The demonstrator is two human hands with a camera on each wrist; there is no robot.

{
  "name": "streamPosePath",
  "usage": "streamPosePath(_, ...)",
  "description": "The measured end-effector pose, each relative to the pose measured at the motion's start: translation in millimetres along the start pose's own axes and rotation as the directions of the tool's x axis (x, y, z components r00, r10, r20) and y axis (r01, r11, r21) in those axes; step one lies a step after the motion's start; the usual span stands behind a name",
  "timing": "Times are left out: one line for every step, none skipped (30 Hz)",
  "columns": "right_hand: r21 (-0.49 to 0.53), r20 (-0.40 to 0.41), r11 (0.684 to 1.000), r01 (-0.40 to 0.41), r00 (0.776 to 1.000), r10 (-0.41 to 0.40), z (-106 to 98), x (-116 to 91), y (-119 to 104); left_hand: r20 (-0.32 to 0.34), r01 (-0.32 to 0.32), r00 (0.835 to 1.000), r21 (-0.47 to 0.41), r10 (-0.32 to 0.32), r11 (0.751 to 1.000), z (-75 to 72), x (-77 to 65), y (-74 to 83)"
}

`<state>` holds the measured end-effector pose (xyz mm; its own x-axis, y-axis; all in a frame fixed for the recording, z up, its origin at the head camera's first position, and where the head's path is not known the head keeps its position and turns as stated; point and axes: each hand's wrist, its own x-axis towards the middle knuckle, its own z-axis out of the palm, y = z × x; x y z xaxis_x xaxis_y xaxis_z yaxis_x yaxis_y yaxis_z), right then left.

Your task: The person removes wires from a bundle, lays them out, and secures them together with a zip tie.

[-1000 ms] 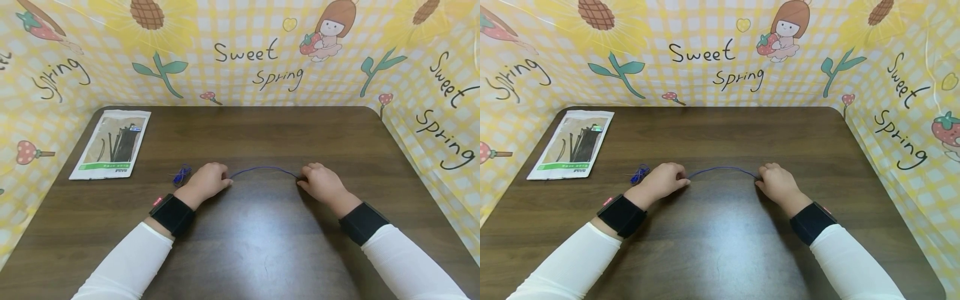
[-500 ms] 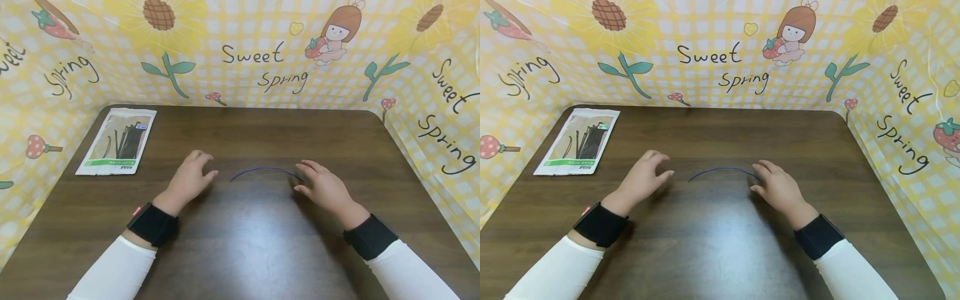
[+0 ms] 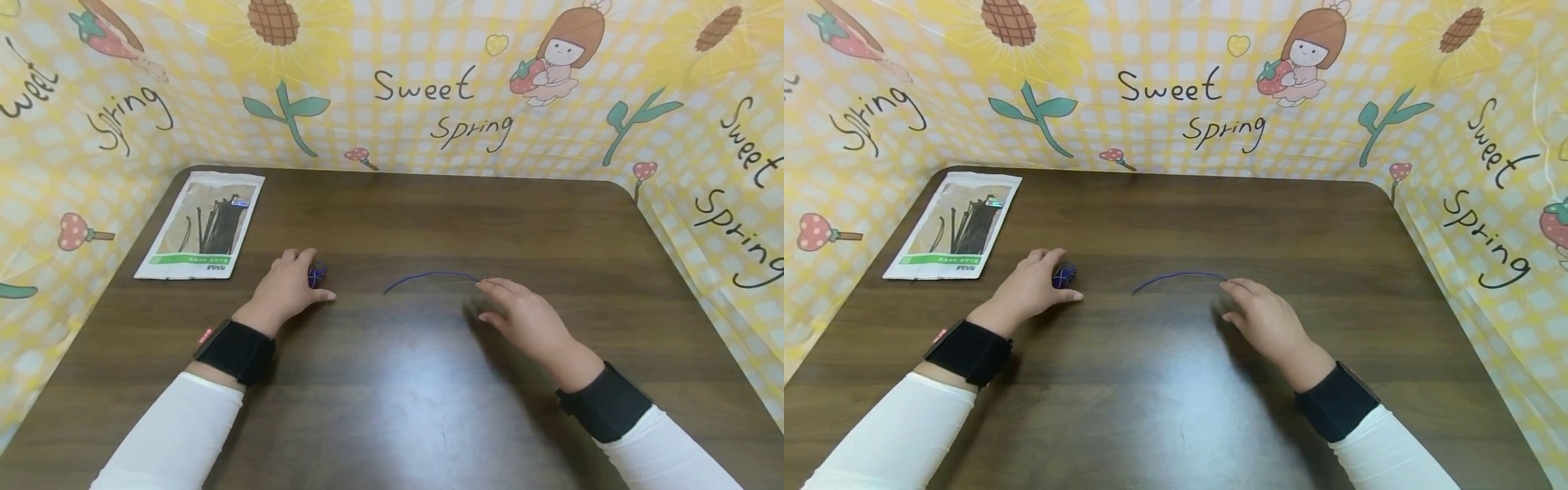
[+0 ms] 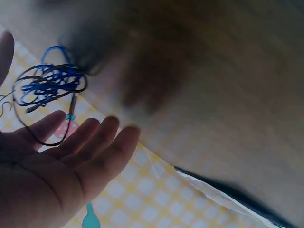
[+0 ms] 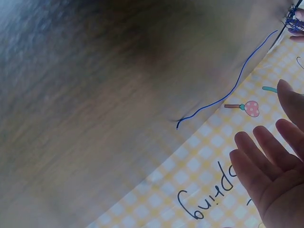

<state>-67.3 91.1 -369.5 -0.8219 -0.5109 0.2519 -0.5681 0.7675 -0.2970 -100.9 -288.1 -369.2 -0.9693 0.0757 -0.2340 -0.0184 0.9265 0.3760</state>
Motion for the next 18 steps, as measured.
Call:
streamPosePath(0.002, -0.003, 1.000, 0.000, 1.000, 0.000, 0.6, -0.1, 0.2, 0.008, 0.002, 1.000, 0.013, -0.002, 1.000, 0.4, 1.6, -0.8)
streamPosePath(0.002, -0.002, 1.000, -0.003, 1.000, 0.003, 1.6, -0.1, 0.8, 0.014, 0.003, 1.000, 0.027, -0.003, 1.000, 0.8, 3.0, -1.7)
streamPosePath(0.003, -0.001, 1.000, -0.005, 1.000, 0.005, 2.1, -0.2, 1.1, 0.019, 0.002, 1.000, 0.040, -0.002, 0.999, 1.2, 4.2, -2.4)
streamPosePath(0.002, 0.000, 1.000, -0.006, 1.000, 0.006, 2.8, -0.3, 1.7, 0.020, -0.003, 1.000, 0.051, 0.002, 0.999, 1.6, 5.4, -3.0)
streamPosePath(0.003, 0.002, 1.000, -0.008, 1.000, 0.008, 3.3, -0.4, 2.2, 0.018, -0.009, 1.000, 0.061, 0.008, 0.998, 2.0, 6.5, -3.6)
streamPosePath(0.002, 0.002, 1.000, -0.010, 1.000, 0.010, 3.8, -0.4, 2.6, 0.016, -0.017, 1.000, 0.068, 0.016, 0.998, 2.6, 7.7, -4.1)
streamPosePath(0.003, 0.005, 1.000, -0.012, 1.000, 0.012, 4.2, -0.3, 2.9, 0.013, -0.023, 1.000, 0.072, 0.022, 0.997, 2.7, 8.3, -4.2)
streamPosePath(0.003, 0.007, 1.000, -0.014, 1.000, 0.014, 4.6, -0.2, 3.4, 0.009, -0.031, 1.000, 0.078, 0.030, 0.997, 2.8, 8.9, -4.2)
streamPosePath(0.004, 0.008, 1.000, -0.016, 1.000, 0.016, 4.9, -0.2, 3.9, 0.006, -0.036, 0.999, 0.081, 0.036, 0.996, 2.8, 9.4, -3.9)
streamPosePath(0.004, 0.008, 1.000, -0.017, 1.000, 0.017, 5.2, -0.2, 4.4, 0.004, -0.042, 0.999, 0.083, 0.042, 0.996, 2.8, 9.9, -3.4)
streamPosePath(0.005, 0.010, 1.000, -0.018, 1.000, 0.018, 5.4, -0.1, 4.8, 0.002, -0.046, 0.999, 0.084, 0.046, 0.995, 2.7, 10.2, -2.6)
streamPosePath(0.004, 0.011, 1.000, -0.020, 1.000, 0.020, 5.7, -0.1, 5.3, 0.002, -0.048, 0.999, 0.086, 0.048, 0.995, 2.4, 10.4, -1.7)
streamPosePath(0.004, 0.011, 1.000, -0.020, 1.000, 0.020, 6.0, -0.1, 5.8, 0.001, -0.051, 0.999, 0.089, 0.051, 0.995, 2.1, 10.7, -0.7)
streamPosePath(0.005, 0.010, 1.000, -0.021, 1.000, 0.021, 6.2, -0.1, 6.2, 0.003, -0.052, 0.999, 0.093, 0.052, 0.994, 2.0, 11.1, 0.0)
streamPosePath(0.006, 0.009, 1.000, -0.021, 1.000, 0.021, 6.4, -0.2, 6.7, 0.005, -0.054, 0.999, 0.096, 0.054, 0.994, 2.0, 11.4, 0.6)
streamPosePath(0.006, 0.008, 1.000, -0.019, 1.000, 0.019, 6.5, -0.3, 7.0, 0.006, -0.057, 0.998, 0.101, 0.057, 0.993, 2.2, 11.8, 0.9)
streamPosePath(0.006, 0.005, 1.000, -0.017, 1.000, 0.017, 6.7, -0.4, 7.4, 0.005, -0.061, 0.998, 0.104, 0.061, 0.993, 2.3, 12.2, 1.2)
streamPosePath(0.007, 0.003, 1.000, -0.015, 1.000, 0.015, 6.9, -0.4, 7.8, 0.004, -0.068, 0.998, 0.107, 0.068, 0.992, 2.7, 12.6, 0.9)
